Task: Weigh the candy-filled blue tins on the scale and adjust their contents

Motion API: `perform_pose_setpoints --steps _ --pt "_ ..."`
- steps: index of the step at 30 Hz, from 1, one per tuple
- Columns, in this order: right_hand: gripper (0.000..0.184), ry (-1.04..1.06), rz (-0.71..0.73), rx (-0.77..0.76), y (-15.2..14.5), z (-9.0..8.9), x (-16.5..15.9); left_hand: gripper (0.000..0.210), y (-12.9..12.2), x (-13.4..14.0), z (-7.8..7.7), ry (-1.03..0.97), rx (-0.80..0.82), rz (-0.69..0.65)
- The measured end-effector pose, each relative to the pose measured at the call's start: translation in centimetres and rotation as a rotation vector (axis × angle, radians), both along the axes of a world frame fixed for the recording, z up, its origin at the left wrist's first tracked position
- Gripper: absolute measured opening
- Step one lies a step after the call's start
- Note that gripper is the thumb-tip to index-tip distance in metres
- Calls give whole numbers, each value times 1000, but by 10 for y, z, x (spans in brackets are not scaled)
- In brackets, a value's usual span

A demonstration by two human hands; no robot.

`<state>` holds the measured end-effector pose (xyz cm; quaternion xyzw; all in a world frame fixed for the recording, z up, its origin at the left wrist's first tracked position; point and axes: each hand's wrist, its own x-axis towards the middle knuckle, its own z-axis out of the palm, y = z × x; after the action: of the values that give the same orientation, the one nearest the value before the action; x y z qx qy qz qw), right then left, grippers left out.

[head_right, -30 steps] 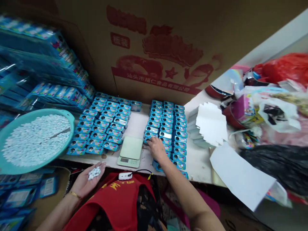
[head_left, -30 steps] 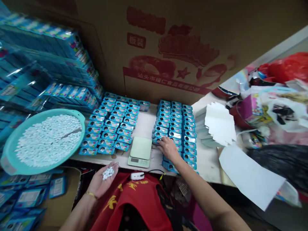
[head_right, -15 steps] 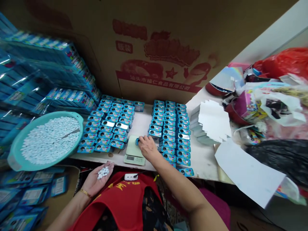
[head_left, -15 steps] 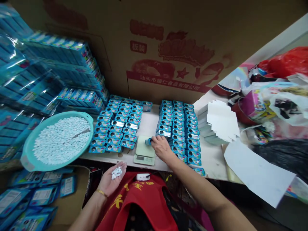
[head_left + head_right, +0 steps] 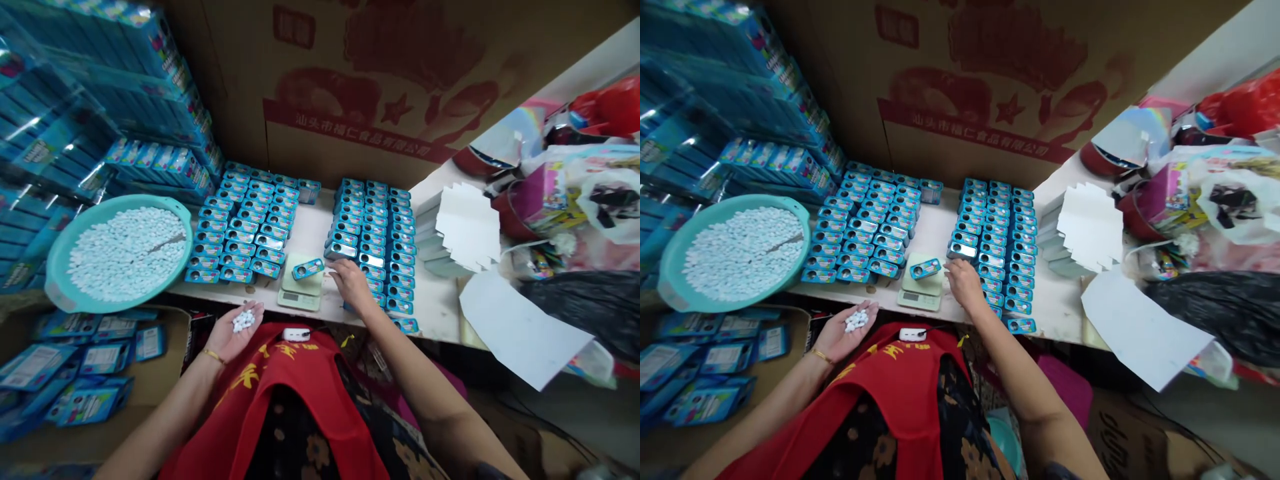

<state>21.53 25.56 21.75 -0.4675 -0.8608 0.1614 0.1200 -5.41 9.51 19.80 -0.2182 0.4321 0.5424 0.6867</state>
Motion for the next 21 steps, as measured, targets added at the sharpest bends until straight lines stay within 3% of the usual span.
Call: perform_pose_setpoints --steps 6,8,10,14,18,21 --pt "20 235 -57 10 -16 5 -7 25 1 6 3 -19 33 -28" --pt "19 298 17 -44 -37 12 -24 26 2 11 5 -44 41 -68" --pt "19 309 186 -147 -63 19 -46 26 2 18 7 -84 67 -121" --pt "22 175 456 -297 -108 24 -82 27 2 33 10 -145 110 -240" --pt "18 177 542 -386 -117 20 -83 28 -3 38 9 -180 94 -312" --pt "19 234 481 -346 -103 16 -63 27 -6 36 9 -175 66 -300"
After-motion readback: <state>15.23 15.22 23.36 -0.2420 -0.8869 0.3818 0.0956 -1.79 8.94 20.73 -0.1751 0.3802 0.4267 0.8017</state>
